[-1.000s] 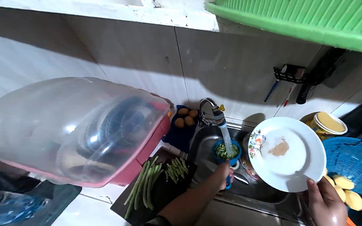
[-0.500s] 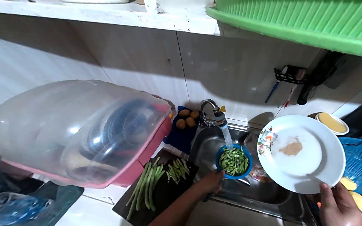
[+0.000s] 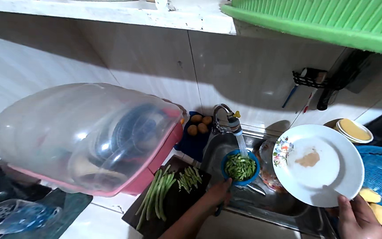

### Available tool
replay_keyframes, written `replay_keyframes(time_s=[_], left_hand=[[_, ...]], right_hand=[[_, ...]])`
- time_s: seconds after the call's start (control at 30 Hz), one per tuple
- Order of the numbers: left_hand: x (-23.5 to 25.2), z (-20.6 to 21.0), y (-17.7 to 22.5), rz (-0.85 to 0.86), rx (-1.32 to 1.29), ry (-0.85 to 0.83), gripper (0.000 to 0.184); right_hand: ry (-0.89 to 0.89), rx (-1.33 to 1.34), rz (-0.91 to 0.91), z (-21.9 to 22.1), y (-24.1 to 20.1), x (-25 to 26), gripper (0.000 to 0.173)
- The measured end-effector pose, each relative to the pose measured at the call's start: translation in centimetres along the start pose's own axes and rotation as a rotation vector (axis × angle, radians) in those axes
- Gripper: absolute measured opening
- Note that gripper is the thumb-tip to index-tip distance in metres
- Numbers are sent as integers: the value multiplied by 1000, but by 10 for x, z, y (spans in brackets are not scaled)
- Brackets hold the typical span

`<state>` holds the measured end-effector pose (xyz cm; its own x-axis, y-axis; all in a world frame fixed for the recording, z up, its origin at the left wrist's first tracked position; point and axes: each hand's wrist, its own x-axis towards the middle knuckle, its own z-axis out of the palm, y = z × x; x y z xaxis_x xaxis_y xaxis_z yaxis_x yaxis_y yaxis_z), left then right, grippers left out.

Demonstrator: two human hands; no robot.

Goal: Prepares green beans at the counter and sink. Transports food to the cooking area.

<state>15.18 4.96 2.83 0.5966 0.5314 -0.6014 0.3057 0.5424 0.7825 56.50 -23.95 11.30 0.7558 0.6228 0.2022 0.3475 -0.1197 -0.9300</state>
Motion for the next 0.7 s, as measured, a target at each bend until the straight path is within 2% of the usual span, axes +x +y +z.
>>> replay_keyframes(time_s=[0.07,0.13,0.27,0.47,0.7], left_hand=[[12,10,-4,67,-37,73,63],[27,13,-3,148,68,122,62],[56,18,13,257,101,110,61],[100,30,43,280,-5,52,64],[119,30,49,205,15,40,62]], right_hand=[[-5,23,1,3,-1,0,43],[-14,17,0,4,-4,0,43],[-24,-6,7,6,-8,1,43],[-39,23,8,5,-42,-1,42],[-48,5,22,-1,-40,-3,41]])
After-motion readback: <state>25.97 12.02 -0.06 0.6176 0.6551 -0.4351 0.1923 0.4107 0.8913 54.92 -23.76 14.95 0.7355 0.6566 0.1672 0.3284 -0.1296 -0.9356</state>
